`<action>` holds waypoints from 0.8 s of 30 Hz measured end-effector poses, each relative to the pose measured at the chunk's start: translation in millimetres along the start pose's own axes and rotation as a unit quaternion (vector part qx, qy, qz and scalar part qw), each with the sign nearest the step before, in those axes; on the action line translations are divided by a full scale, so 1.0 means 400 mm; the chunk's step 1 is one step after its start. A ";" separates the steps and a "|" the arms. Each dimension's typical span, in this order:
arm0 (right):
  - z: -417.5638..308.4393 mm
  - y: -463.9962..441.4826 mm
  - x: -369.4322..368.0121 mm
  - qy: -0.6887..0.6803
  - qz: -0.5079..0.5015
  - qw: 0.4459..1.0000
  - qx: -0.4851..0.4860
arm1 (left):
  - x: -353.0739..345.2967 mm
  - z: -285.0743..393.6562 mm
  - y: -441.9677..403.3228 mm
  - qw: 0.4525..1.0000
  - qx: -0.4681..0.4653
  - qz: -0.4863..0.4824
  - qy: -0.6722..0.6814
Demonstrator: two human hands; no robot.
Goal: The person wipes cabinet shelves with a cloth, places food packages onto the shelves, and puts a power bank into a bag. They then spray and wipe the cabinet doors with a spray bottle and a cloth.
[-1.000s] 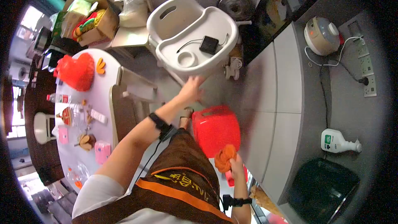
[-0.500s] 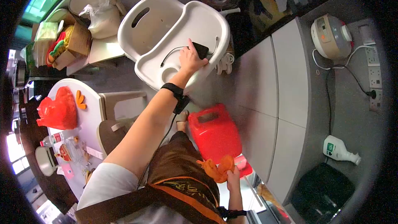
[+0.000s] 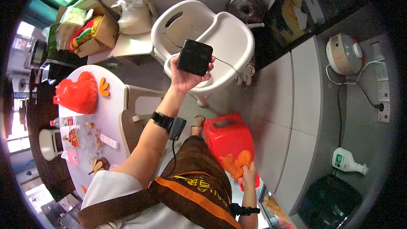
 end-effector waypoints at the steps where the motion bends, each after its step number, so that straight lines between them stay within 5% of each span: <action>1: -0.003 -0.005 -0.005 -0.018 -0.011 1.000 -0.005 | -0.020 -0.005 0.019 1.000 0.004 -0.011 0.015; 24: 0.000 0.037 0.122 -0.033 -0.050 0.998 0.033 | -0.269 -0.230 0.333 0.988 0.054 -0.143 0.025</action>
Point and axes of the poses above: each hand's wrist, its own y-axis away from the middle knuckle, its own x-axis out of the back of the hand, z = x × y, the point moved 7 cm from there along -y, towards the middle knuckle, and after that the axes turned 12 degrees about z, right-handed, at the moved point
